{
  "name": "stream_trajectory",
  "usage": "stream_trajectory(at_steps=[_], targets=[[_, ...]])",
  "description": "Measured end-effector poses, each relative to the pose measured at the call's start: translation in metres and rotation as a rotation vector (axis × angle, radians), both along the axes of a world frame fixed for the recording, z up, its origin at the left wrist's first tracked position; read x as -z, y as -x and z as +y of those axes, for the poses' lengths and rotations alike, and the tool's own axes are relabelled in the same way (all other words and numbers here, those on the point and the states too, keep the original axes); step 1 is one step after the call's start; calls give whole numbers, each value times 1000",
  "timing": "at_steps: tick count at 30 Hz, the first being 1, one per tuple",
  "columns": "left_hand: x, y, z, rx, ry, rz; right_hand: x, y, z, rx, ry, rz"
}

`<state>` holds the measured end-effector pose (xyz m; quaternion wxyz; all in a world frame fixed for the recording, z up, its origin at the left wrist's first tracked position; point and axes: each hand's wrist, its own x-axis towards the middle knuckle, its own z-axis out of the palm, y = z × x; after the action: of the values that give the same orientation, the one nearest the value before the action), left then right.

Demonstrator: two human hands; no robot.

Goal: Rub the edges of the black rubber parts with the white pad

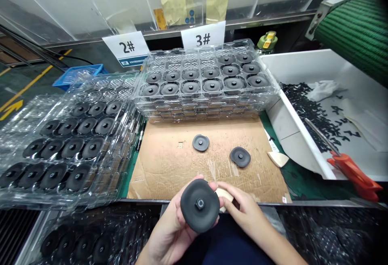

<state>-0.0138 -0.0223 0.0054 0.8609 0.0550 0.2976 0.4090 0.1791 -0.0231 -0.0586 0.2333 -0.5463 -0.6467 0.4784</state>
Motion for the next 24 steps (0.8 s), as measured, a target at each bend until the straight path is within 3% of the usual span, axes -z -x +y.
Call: stream_trajectory(at_steps=[5, 8, 11, 14, 17, 20, 22, 24], targets=[[-1, 0, 0, -6, 12, -8, 1, 2, 3, 21, -29, -10], [-3, 0, 0, -12, 12, -9, -6, -1, 8, 29, -65, -29], [-6, -2, 1, -20, 0, 8, -32, -5, 12, 94, -162, -38], [-7, -5, 1, -35, 5, 53, -70, -3, 13, 172, -417, -47], [-5, -7, -1, -77, 5, 107, -95, 6, 17, -21, -753, 21], [-2, -6, -3, -139, 14, 185, -100, 12, 23, -218, -682, 10], [-1, -5, -3, -172, 27, 236, -99, 13, 25, -190, -567, -58], [-1, -6, -1, -172, 10, 226, -98, 16, 26, -118, -633, -8]])
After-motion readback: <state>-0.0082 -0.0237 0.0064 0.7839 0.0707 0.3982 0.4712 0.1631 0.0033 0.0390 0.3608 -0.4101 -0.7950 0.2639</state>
